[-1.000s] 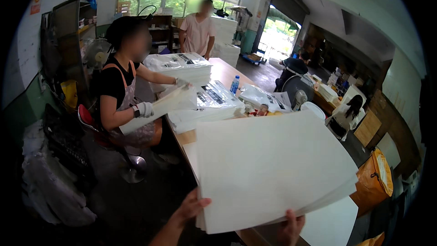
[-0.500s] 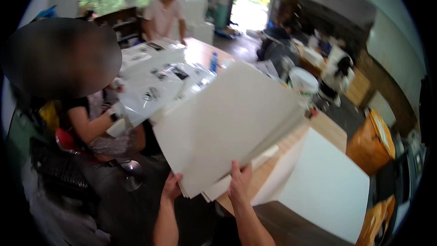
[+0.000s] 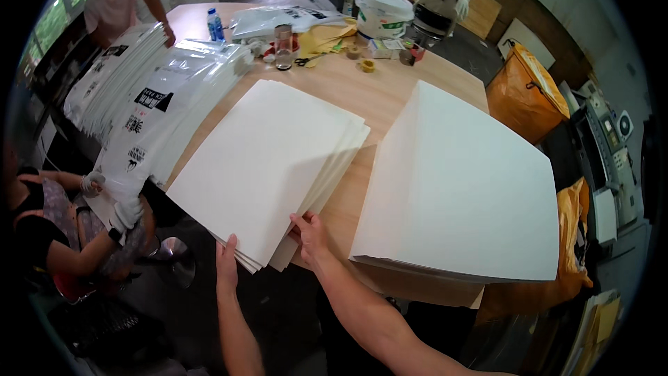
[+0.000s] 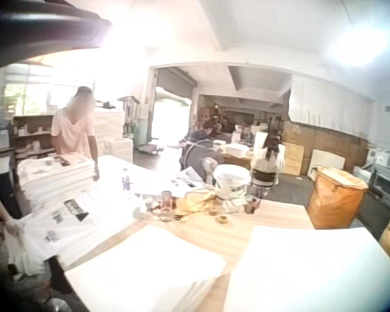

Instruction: The person fans through and separates individual white sheets of paper from a large stack on a table, occasionally moving the stack to different positions.

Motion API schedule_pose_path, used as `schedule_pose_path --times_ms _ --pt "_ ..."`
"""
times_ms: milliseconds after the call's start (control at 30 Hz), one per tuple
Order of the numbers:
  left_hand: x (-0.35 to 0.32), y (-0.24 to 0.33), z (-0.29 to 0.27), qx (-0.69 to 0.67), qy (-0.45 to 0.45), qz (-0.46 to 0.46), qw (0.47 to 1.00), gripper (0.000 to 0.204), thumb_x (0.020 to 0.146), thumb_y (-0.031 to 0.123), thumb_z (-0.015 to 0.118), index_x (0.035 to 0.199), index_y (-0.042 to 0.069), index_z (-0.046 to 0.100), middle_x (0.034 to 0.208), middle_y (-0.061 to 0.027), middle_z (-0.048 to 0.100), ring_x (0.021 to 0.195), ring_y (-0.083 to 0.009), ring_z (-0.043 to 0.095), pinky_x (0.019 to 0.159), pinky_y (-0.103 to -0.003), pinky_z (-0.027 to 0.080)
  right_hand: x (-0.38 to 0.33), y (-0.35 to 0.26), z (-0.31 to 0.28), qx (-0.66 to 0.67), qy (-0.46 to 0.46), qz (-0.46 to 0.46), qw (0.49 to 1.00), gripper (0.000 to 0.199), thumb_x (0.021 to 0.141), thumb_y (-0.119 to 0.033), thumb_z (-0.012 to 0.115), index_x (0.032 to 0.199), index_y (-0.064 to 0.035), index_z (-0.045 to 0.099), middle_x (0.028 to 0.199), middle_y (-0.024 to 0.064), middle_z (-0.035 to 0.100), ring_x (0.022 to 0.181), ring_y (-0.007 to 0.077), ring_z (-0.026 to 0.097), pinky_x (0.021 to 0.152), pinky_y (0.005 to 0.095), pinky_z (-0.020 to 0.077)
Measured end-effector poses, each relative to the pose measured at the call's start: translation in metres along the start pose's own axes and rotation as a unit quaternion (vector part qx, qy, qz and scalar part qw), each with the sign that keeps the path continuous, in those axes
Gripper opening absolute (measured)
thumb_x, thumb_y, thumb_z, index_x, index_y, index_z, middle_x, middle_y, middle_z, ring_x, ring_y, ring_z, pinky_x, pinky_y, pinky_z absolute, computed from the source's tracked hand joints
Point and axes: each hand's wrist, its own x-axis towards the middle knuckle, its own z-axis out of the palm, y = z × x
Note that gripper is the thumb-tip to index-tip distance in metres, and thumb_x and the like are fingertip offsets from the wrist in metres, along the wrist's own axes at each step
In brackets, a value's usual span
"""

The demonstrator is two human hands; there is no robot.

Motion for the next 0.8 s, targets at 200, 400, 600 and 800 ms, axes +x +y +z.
schedule_pose_path --times_ms 200,400,600,800 --pt "0.008 -0.014 -0.01 0.06 -0.058 0.002 0.997 0.061 0.108 0.033 0.054 0.154 -0.002 0.036 0.151 -0.0113 0.048 0.138 -0.0219 0.044 0.116 -0.035 0.031 -0.01 0.007 -0.007 0.067 -0.043 -0.011 0.997 0.031 0.098 -0.02 0.067 0.123 -0.0051 0.057 0.114 0.006 0.066 0.101 0.0194 0.066 0.089 0.0371 0.056" --pt "0.009 -0.028 -0.02 0.02 -0.041 0.046 0.998 0.059 0.107 0.037 0.055 0.148 -0.003 0.043 0.143 -0.0132 0.055 0.131 -0.0243 0.051 0.112 -0.037 0.037 -0.143 -0.004 -0.16 -0.334 -0.295 -0.042 0.894 0.027 0.105 -0.026 0.061 0.116 -0.0021 0.069 0.096 0.0027 0.07 0.086 0.0094 0.064 0.077 0.0268 0.0526" --pt "0.006 -0.054 0.009 0.098 0.296 0.138 0.94 0.053 0.105 0.033 0.055 0.141 -0.005 0.048 0.137 -0.0166 0.058 0.121 -0.0251 0.058 0.102 -0.037 0.048 -0.303 -0.13 -0.354 -0.365 0.166 -0.104 0.91 0.017 0.094 -0.008 0.069 0.108 0.0012 0.071 0.099 0.0122 0.075 0.091 0.0231 0.073 0.079 0.0357 0.0601" --pt "-0.153 0.081 0.255 -0.006 -0.136 0.213 0.967 0.069 0.109 0.053 0.023 0.153 0.002 0.039 0.155 -0.0166 0.046 0.145 -0.0269 0.042 0.12 -0.042 0.03 -0.381 -0.264 -0.419 -0.065 0.424 -0.435 0.791 0.026 0.107 -0.027 0.053 0.093 -0.0076 0.064 0.087 0.0007 0.065 0.078 0.0108 0.059 0.07 0.0262 0.0469"
